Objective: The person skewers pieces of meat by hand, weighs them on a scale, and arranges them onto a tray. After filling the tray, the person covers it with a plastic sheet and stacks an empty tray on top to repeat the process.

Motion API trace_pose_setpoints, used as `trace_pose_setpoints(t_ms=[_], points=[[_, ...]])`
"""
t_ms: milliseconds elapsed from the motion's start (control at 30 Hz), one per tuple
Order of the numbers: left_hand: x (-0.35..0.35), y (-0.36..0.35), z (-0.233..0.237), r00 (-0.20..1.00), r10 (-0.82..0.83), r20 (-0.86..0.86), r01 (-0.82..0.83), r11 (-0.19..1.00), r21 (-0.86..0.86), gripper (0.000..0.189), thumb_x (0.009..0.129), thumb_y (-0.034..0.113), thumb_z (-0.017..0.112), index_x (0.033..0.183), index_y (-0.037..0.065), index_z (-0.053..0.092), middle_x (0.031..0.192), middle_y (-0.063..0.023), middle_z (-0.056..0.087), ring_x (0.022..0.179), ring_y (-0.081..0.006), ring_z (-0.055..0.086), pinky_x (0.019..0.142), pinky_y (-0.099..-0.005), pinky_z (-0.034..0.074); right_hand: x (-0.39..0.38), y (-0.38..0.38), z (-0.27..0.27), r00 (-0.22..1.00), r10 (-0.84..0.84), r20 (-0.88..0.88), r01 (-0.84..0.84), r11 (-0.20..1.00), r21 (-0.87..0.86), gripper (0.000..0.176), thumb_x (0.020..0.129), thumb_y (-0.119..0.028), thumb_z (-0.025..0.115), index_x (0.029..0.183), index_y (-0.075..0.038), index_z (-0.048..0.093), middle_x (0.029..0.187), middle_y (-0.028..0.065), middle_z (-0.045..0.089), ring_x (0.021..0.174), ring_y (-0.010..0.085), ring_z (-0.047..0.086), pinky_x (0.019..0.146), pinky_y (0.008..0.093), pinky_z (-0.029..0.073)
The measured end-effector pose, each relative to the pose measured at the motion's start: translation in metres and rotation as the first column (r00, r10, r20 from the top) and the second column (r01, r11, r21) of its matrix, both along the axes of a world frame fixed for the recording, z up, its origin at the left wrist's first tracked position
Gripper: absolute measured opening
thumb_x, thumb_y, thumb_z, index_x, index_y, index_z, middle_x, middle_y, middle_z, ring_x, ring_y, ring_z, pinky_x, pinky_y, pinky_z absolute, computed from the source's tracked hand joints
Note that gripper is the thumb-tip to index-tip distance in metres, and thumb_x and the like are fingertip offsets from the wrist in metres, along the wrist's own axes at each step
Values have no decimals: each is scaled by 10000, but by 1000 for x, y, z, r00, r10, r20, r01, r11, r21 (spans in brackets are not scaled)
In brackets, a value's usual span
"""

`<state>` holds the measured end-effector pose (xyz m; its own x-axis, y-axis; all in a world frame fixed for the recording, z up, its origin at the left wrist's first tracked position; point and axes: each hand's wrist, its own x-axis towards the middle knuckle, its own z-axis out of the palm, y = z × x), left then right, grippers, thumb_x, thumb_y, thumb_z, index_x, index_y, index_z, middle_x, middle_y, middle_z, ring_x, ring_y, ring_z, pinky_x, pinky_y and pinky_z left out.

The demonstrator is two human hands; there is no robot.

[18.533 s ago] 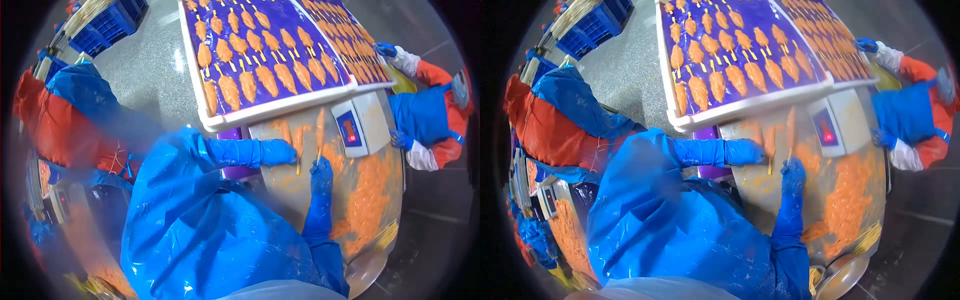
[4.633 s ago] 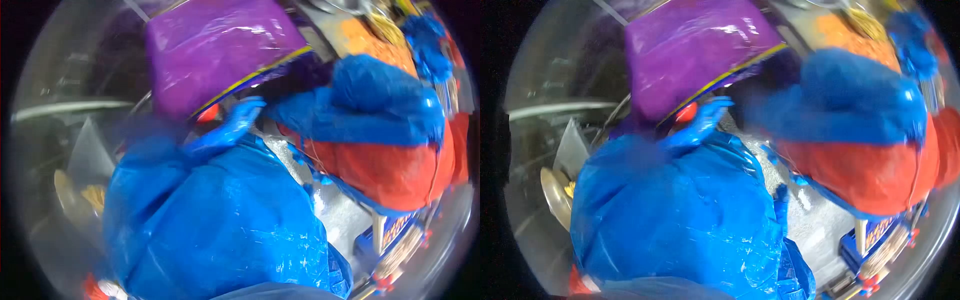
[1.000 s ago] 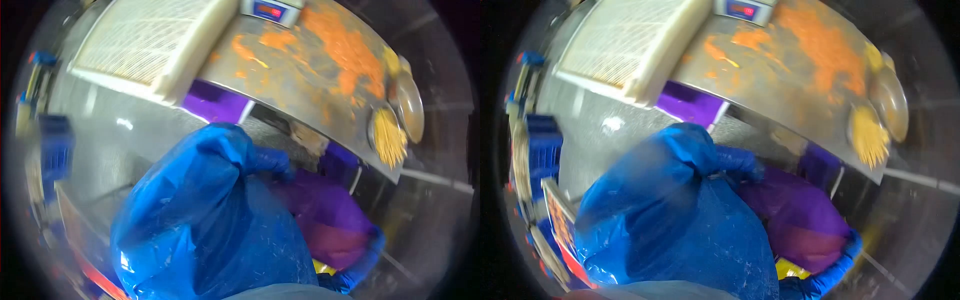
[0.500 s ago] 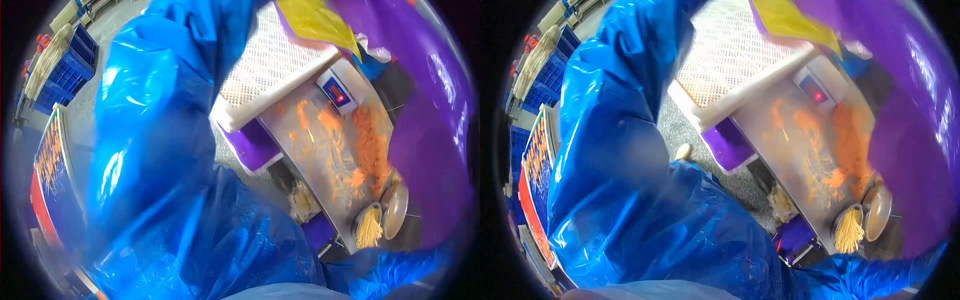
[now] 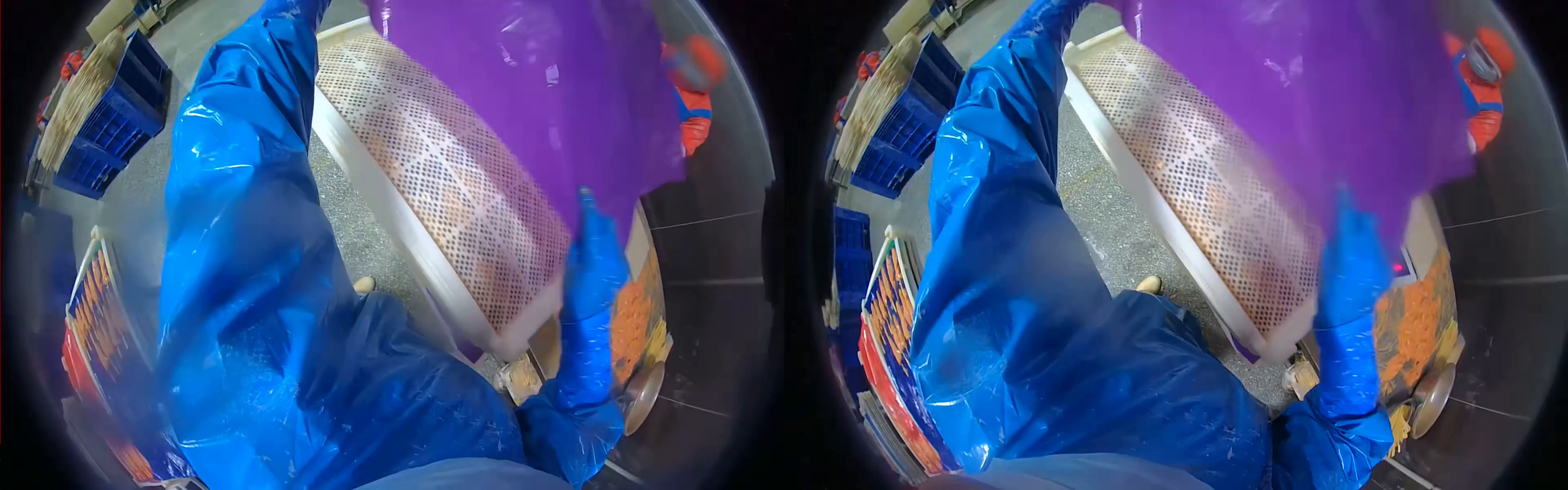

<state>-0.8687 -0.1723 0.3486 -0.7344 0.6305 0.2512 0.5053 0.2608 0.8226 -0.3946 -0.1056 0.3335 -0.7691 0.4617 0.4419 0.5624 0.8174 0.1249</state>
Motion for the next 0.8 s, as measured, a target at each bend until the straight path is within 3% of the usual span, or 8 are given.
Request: trace_pose_setpoints(t_ms=[167, 233, 300, 367, 433, 500, 567, 800], points=[[-103, -10, -82, 981, 142, -133, -178, 932, -317, 327, 899, 274, 574, 1164, 100, 655, 1110, -142, 682, 1010, -338, 647, 883, -446, 501, -59, -22, -95, 951, 156, 268, -118, 981, -155, 509, 860, -9, 508, 1361, -100, 509, 1115, 155, 645, 891, 298, 670, 751, 408, 550], [-124, -7, -107, 974, 135, -180, -209, 839, -502, 321, 912, 279, 558, 1163, 104, 657, 1104, -141, 685, 1004, -345, 650, 876, -449, 504, -82, -39, -110, 950, 311, 25, -303, 940, -157, 450, 889, -61, 480, 1337, -45, 507, 973, 160, 680, 781, 313, 685, 694, 426, 561], [-178, 2, -158, 876, -135, -463, -292, 614, -733, 298, 897, 250, 576, 1171, 161, 651, 1137, -141, 675, 1004, -319, 665, 867, -469, 502, -109, -58, -107, 932, 241, 272, -124, 914, -386, 354, 913, -86, 475, 1253, -17, 547, 864, 164, 673, 741, 315, 678, 670, 437, 554], [-202, 9, -201, 836, 74, -543, -430, 702, -567, 352, 900, 308, 560, 1215, 169, 631, 1151, -176, 654, 1061, -363, 628, 867, -471, 505, -122, -64, -119, 836, 217, 505, 128, 817, -563, 285, 937, -111, 471, 1168, 11, 587, 755, 168, 667, 701, 317, 671, 647, 448, 547], [-182, -3, -187, 762, -124, -635, -370, 722, -584, 390, 966, 368, 400, 1226, 168, 611, 1165, -168, 652, 1062, -336, 639, 898, -482, 495, -122, -62, -152, 870, 302, 389, -92, 876, -474, 316, 923, -123, 485, 1187, 30, 569, 620, 149, 635, 569, 316, 649, 547, 456, 530], [-182, 0, -184, 688, -229, -689, -364, 712, -600, 412, 950, 379, 448, 1311, 224, 573, 1194, -160, 641, 1092, -337, 623, 931, -454, 475, -120, -59, -153, 883, 289, 370, -80, 869, -489, 372, 898, -121, 509, 1237, 28, 540, 614, 122, 630, 553, 297, 644, 515, 447, 506], [-235, 12, -227, 835, -166, -524, -206, 790, -578, 426, 966, 364, 412, 1367, 273, 519, 1188, -157, 644, 1076, -335, 631, 932, -448, 473, -108, -55, -151, 893, 278, 353, -68, 860, -505, 440, 872, -119, 533, 1287, 26, 511, 609, 95, 626, 537, 278, 638, 484, 438, 483], [-201, -16, -193, 687, -428, -587, -315, 553, -772, 414, 994, 417, 344, 1298, 255, 574, 1175, -165, 643, 1066, -339, 631, 915, -479, 483, -71, -67, -152, 906, 226, 358, -44, 891, -451, 465, 873, -127, 541, 1312, 19, 500, 587, 79, 607, 519, 265, 625, 469, 423, 473]])
